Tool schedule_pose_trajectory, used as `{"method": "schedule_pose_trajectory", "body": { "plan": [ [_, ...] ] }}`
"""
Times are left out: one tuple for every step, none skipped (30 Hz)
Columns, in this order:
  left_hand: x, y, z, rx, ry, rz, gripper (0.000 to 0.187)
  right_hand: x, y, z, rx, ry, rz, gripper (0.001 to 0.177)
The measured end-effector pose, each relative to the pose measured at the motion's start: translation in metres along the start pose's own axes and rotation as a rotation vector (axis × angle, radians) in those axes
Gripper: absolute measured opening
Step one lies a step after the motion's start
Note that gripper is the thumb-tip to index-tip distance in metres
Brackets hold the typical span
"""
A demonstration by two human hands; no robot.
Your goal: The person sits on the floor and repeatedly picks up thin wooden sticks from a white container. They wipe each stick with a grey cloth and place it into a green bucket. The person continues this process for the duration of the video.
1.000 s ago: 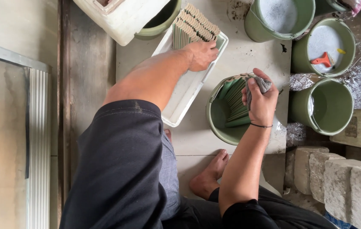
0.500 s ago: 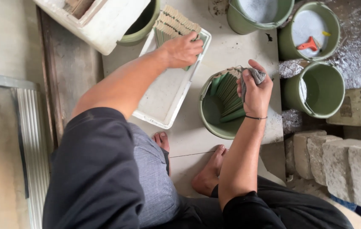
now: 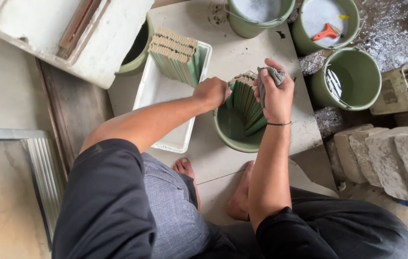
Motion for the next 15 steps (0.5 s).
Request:
{"method": "schedule_pose_trajectory", "body": {
  "plan": [
    [0.012,0.005,-0.012,-0.006,-0.010,0.008,0.045,-0.001,-0.002,-0.003,0.011,-0.007,-0.004,0.030],
    [0.025,0.010,-0.023,0.041,-0.145,0.107,0.038,-0.001,-0.004,-0.008,0.026,-0.069,0.069,0.034],
    [0.039,0.014,-0.033,0.088,-0.279,0.207,0.033,-0.001,-0.005,-0.013,0.041,-0.133,0.141,0.042],
    [0.049,0.023,-0.048,0.075,-0.290,0.219,0.033,-0.006,-0.004,-0.015,0.058,-0.143,0.140,0.042],
    [0.061,0.032,-0.066,0.248,-0.283,0.414,0.027,-0.010,-0.003,-0.017,0.065,-0.220,0.203,0.049],
    [0.073,0.041,-0.086,0.421,-0.272,0.613,0.024,-0.014,-0.004,-0.018,0.070,-0.302,0.263,0.057],
    [0.089,0.052,-0.103,0.406,-0.283,0.627,0.024,-0.016,-0.004,-0.018,0.087,-0.318,0.258,0.057],
    [0.105,0.065,-0.119,0.449,-0.243,0.675,0.021,-0.018,-0.004,-0.018,0.077,-0.282,0.320,0.062],
    [0.121,0.079,-0.136,0.491,-0.202,0.723,0.018,-0.020,-0.003,-0.018,0.066,-0.247,0.382,0.066],
    [0.133,0.090,-0.143,0.481,-0.211,0.733,0.018,-0.016,-0.003,-0.017,0.074,-0.260,0.377,0.066],
    [0.145,0.103,-0.152,0.568,-0.240,0.805,0.012,-0.012,-0.002,-0.015,0.028,-0.241,0.395,0.070],
    [0.158,0.116,-0.162,0.656,-0.270,0.880,0.010,-0.009,-0.003,-0.012,-0.020,-0.223,0.409,0.075],
    [0.164,0.128,-0.157,0.648,-0.280,0.892,0.010,-0.002,-0.003,-0.008,-0.014,-0.237,0.401,0.075],
    [0.171,0.139,-0.154,0.672,-0.305,0.999,0.010,0.002,-0.005,-0.002,-0.138,-0.480,0.313,0.071],
    [0.178,0.150,-0.150,0.695,-0.327,1.105,0.015,0.006,-0.007,0.003,-0.264,-0.718,0.216,0.070]
  ]
}}
Point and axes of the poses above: each hand's wrist, its own y-axis away from the middle knuckle, its own z-axis out of the palm, x = y × z, the point moved 1 cm from there along -y, towards the middle knuckle, and after that the axes turned 1 degree about y, right-handed, at the moved point
